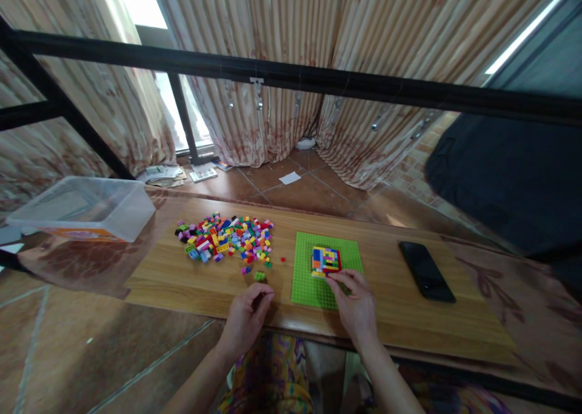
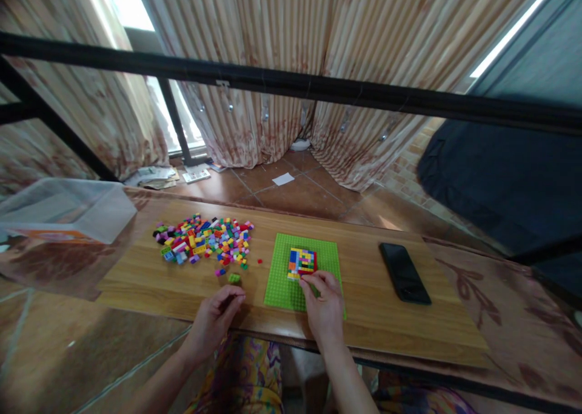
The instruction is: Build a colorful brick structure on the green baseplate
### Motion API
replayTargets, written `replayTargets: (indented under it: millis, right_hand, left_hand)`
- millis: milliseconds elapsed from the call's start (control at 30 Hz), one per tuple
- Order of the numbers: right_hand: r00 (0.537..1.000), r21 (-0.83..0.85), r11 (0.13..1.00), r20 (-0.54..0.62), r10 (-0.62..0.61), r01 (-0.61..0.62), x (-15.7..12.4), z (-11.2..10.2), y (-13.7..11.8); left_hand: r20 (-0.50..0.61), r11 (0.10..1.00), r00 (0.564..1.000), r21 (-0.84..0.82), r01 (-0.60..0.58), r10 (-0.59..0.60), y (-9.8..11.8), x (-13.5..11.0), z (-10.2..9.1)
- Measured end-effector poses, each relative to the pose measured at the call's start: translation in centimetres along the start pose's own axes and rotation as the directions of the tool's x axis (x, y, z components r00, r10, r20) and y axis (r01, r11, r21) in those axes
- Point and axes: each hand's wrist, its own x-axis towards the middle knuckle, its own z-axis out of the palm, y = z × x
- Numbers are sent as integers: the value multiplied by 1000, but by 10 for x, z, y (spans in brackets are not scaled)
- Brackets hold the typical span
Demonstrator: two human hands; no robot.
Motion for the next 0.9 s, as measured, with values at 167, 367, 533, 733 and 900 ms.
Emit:
replayTargets:
  millis: [167, 367, 533, 733, 900]
  right_hand:
    - [1000, -17, 1000, 5, -27, 27, 5, 4, -4]
    - [998, -22, 998, -18, -66, 66, -3, 5, -4]
    - [996, -33, 996, -27, -89, 88, -12, 2, -3]
    - [991, -52, 991, -33, -127, 125, -6, 5, -7]
    - [984, -102, 978, 23, -179, 181, 14, 16, -14]
  left_hand:
    - [14, 1000, 1000, 7, -16, 16, -2, 0, -1]
    - [37, 999, 999, 19, -25, 25, -2, 0, -2]
    - [21, 999, 999, 2, -35, 35, -3, 0, -1]
    - [23, 995, 995, -5, -96, 96, -5, 0, -1]
    - [31, 994, 994, -10, -108, 109, -3, 1, -2]
